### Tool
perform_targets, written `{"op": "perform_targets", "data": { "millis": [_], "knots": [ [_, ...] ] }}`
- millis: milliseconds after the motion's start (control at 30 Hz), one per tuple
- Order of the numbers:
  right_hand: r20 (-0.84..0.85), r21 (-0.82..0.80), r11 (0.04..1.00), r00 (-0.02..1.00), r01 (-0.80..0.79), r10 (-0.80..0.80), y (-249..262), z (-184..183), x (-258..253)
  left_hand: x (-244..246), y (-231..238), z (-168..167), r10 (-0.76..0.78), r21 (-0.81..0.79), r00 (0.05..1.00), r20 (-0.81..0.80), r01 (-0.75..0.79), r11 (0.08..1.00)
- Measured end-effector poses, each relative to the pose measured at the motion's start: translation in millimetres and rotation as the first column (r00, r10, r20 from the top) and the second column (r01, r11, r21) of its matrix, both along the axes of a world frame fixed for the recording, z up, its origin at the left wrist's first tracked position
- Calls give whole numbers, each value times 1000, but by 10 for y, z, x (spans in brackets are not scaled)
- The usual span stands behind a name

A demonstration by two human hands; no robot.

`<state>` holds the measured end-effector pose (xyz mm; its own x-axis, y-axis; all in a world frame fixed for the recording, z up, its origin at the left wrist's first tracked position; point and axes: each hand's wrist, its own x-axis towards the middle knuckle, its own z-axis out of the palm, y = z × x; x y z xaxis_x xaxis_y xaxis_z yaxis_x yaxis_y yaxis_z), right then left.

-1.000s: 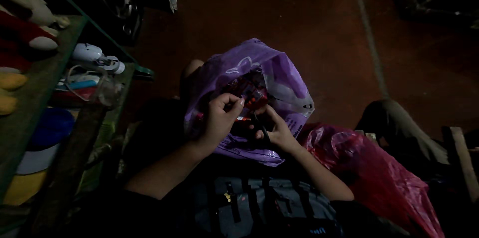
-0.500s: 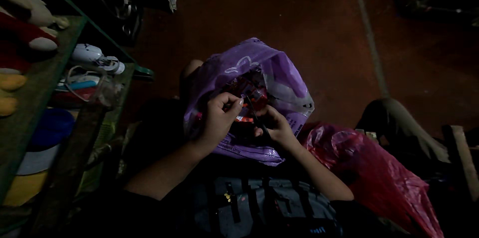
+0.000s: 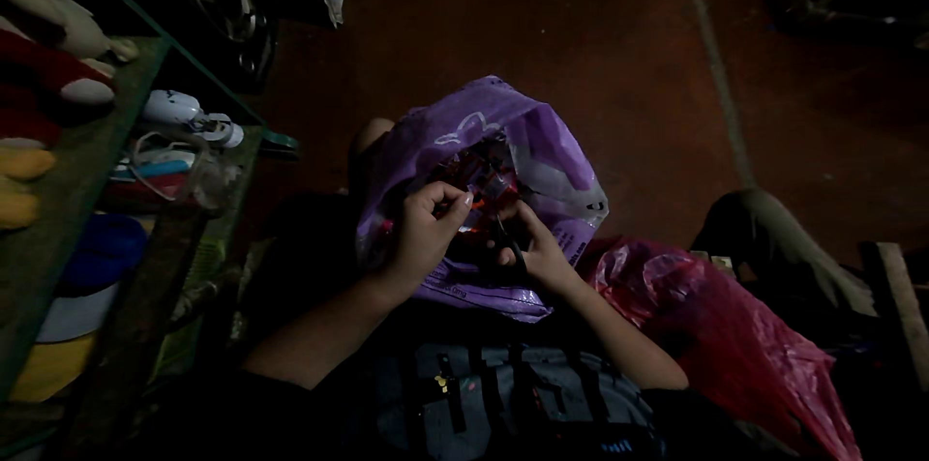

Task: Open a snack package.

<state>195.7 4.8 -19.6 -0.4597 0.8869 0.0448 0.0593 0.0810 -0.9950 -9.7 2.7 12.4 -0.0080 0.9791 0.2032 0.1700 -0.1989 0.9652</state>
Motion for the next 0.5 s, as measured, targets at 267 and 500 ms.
{"op": "perform_targets", "data": {
  "millis": [267,500],
  "knots": [
    [45,52,994,995,-96,93,0,34,-20,41,-15,-12,-5,-20,1000,30,5,1000],
    [-22,47,994,995,-98,99,-4,18,-19,44,-18,-7,-5,27,1000,-12,5,1000]
  ]
}}
